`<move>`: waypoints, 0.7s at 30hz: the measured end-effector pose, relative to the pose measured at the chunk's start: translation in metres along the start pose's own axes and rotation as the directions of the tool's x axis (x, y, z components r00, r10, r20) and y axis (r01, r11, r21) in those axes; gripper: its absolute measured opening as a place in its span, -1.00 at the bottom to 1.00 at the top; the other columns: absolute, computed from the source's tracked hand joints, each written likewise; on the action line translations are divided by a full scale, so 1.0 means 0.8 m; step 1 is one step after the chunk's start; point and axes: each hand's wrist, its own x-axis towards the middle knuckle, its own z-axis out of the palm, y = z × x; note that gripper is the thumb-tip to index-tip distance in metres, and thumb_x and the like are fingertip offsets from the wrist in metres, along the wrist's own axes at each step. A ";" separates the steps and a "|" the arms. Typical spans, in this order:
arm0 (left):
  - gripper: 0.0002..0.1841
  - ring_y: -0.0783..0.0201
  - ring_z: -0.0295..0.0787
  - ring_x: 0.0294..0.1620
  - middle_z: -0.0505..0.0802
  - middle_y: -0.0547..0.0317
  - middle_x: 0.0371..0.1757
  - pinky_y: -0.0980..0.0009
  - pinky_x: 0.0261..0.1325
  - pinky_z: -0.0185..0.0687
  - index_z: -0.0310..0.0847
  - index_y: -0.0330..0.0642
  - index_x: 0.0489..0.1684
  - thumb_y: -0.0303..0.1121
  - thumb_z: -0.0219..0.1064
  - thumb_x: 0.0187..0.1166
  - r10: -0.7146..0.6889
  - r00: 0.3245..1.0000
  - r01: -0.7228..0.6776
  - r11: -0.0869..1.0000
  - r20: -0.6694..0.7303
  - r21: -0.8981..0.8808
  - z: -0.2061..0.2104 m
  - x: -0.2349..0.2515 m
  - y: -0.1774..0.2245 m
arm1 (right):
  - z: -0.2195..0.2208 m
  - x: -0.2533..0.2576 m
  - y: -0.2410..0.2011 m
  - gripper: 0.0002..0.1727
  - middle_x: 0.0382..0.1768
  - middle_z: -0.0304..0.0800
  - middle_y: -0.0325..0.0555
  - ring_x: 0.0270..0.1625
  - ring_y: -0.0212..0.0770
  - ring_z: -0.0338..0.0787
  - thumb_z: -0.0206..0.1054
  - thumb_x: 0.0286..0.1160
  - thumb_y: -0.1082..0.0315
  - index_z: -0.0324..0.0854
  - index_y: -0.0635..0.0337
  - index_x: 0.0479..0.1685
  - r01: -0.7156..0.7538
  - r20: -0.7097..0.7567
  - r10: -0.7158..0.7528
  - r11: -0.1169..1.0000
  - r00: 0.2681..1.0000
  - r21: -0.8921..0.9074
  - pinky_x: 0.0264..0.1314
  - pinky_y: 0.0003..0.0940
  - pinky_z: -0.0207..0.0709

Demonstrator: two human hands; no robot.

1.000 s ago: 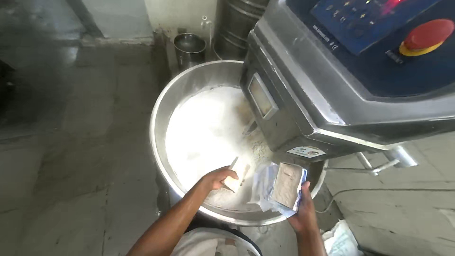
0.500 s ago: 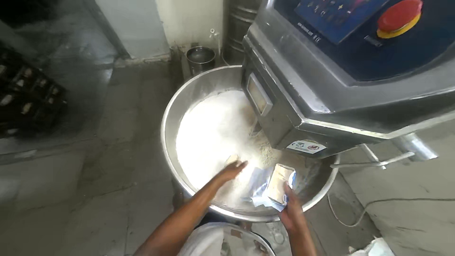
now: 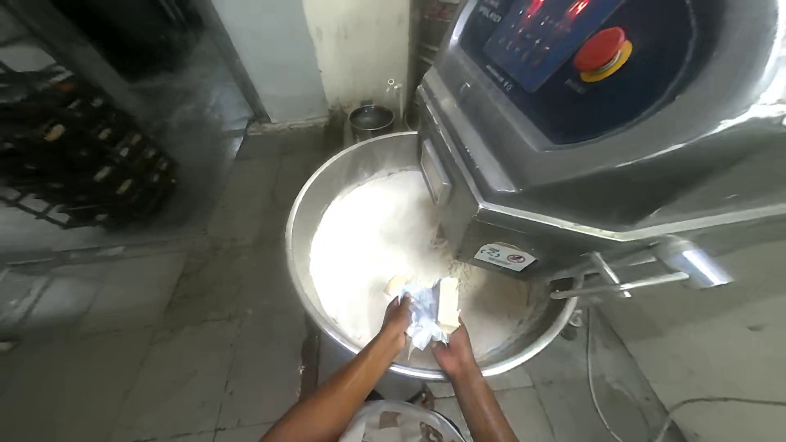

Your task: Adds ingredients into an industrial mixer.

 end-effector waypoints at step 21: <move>-0.54 0.04 0.69 0.09 0.75 -0.22 0.13 0.02 0.21 0.59 0.52 -0.32 0.40 -0.11 -0.03 0.89 0.391 0.892 -0.366 0.919 -0.226 0.146 -0.055 0.012 0.086 | 0.023 0.085 -0.032 -0.54 0.19 0.72 0.09 0.13 -0.01 0.79 0.21 0.72 0.21 0.39 0.05 0.55 -0.051 0.293 0.167 0.929 0.942 -0.366 0.11 0.01 0.73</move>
